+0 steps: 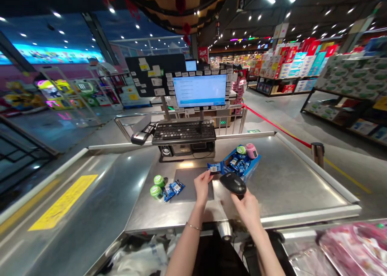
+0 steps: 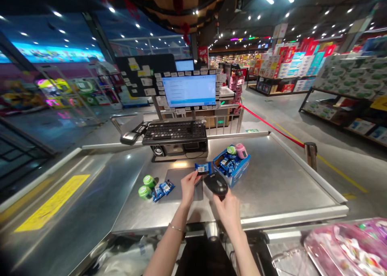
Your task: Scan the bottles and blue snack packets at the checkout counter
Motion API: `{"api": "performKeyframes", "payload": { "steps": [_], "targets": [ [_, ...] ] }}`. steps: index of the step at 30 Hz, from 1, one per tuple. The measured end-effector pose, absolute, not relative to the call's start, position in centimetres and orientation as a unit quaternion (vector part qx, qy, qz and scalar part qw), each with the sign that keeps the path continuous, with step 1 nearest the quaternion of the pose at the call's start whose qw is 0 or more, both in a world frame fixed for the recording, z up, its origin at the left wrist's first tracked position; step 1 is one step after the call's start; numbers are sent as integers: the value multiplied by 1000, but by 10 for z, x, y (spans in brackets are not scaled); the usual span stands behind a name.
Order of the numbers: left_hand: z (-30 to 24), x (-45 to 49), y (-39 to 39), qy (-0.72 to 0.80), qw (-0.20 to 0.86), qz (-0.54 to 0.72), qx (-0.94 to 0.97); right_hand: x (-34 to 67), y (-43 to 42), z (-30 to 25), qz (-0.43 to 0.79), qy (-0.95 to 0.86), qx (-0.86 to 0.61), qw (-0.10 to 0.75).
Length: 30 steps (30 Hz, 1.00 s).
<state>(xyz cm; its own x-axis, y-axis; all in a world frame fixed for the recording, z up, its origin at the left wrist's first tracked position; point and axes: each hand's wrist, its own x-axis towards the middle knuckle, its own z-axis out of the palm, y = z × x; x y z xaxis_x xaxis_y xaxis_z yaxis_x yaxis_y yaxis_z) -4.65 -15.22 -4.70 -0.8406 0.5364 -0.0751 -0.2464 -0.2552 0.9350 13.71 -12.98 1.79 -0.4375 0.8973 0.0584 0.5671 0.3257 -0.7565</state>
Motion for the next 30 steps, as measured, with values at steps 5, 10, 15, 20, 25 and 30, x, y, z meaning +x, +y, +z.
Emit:
{"api": "performKeyframes", "payload": {
  "steps": [5,10,15,20,25,30],
  "targets": [
    [-59,-54,-183,571,232,782,95,119,-148,16,324,-815,-436,204],
    [-65,-61,-197,577,225,780,82,114,-152,13,308,-830,-428,179],
    [-69,-63,-196,567,226,788,74,113,-150,16,303,-832,-423,192],
    [-70,-67,-192,596,221,766,95,115,-148,22,306,-822,-434,205],
    [-72,-89,-223,829,41,517,208,120,-142,18,307,-818,-448,192],
    [-69,-116,-269,902,-108,357,217,124,-138,14,301,-820,-446,196]
  ]
}}
